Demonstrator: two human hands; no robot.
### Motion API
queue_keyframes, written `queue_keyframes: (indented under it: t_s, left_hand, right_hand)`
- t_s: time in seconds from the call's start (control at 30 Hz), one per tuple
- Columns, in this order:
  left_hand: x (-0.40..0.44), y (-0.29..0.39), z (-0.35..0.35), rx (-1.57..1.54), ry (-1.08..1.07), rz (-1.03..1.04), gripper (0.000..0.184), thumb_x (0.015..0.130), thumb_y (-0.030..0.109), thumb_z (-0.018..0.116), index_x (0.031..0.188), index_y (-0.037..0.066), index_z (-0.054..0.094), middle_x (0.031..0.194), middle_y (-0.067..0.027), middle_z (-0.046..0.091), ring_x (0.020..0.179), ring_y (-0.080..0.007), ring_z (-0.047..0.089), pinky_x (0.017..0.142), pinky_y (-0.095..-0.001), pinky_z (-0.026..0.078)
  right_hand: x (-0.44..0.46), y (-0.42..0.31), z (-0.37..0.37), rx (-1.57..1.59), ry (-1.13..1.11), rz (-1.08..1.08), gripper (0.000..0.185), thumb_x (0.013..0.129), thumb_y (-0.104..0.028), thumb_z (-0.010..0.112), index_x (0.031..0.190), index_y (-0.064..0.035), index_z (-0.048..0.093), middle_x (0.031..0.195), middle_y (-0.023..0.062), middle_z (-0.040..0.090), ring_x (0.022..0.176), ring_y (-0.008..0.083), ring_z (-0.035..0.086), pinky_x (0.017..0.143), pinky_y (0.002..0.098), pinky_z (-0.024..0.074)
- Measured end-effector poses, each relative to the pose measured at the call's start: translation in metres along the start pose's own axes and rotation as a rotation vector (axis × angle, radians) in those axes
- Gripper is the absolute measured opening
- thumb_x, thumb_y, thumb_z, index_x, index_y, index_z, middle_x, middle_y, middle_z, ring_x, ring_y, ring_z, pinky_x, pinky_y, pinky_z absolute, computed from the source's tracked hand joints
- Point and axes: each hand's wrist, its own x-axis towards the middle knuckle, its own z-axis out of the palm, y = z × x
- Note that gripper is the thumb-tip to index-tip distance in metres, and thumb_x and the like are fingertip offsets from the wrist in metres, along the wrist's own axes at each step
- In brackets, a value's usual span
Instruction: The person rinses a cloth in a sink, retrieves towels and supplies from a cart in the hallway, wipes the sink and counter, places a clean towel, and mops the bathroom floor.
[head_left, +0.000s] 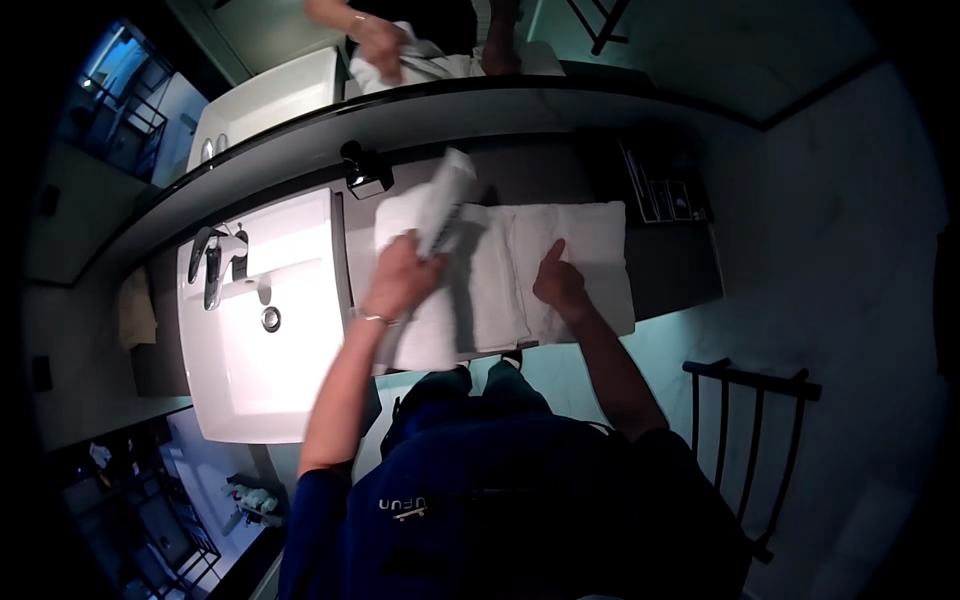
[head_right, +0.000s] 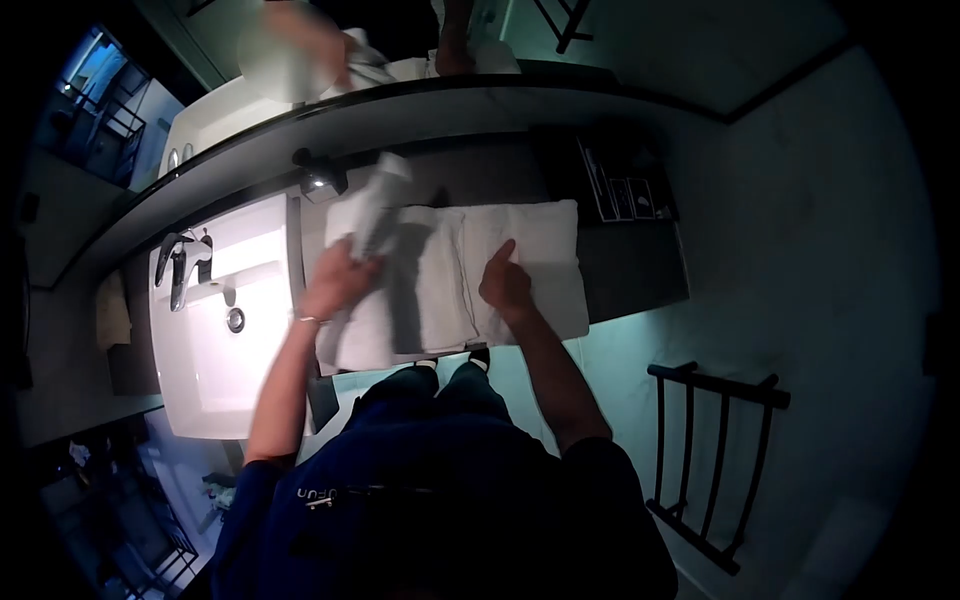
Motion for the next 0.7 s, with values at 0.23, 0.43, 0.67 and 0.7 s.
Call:
queue_keyframes:
  t_s: [0.23,0.43,0.67,0.7]
  left_hand:
    - [0.030,0.004,0.123,-0.016,0.109,-0.051,0.052,0.068,0.040,0.071,0.089,-0.002,0.050,0.086,-0.0243,0.060,0.084,-0.0402,0.059,0.075,-0.0463,0.047]
    - [0.019,0.009,0.100,-0.244,0.103,-0.024,0.062,0.068,0.038,0.075,0.104,-0.005,0.051,0.083,-0.0200,0.063,0.072,-0.0310,0.062,0.065,-0.0380,0.050]
    - [-0.017,0.056,0.083,-1.424,-0.342,-0.291,0.024,0.089,0.011,0.053,0.110,0.000,0.049,0.096,-0.0127,0.061,0.077,-0.0222,0.063,0.065,-0.0347,0.056]
    - [-0.018,0.058,0.089,-1.529,-0.415,-0.256,0.026,0.090,0.012,0.053,0.112,0.000,0.048,0.099,-0.0135,0.061,0.082,-0.0239,0.063,0.070,-0.0359,0.055]
  right_hand:
    - [-0.020,0.006,-0.041,0.106,-0.075,-0.162,0.077,0.079,-0.021,0.055,0.138,0.0070,0.014,0.091,0.0232,0.063,0.085,0.0366,0.062,0.079,0.0445,0.0473]
    - [-0.036,0.024,-0.070,0.390,-0.299,-0.313,0.077,0.076,-0.040,0.067,0.137,-0.0069,0.033,0.108,0.0191,0.059,0.099,0.0333,0.057,0.088,0.0382,0.0432]
    - [-0.005,0.108,-0.050,0.075,0.468,-0.466,0.051,0.081,-0.033,0.063,0.124,-0.0095,0.051,0.125,0.0145,0.050,0.112,0.0309,0.049,0.096,0.0402,0.0388]
    - [-0.008,0.106,-0.052,-0.049,0.441,-0.487,0.048,0.081,-0.030,0.063,0.123,-0.0090,0.051,0.122,0.0138,0.052,0.109,0.0293,0.052,0.093,0.0399,0.0407]
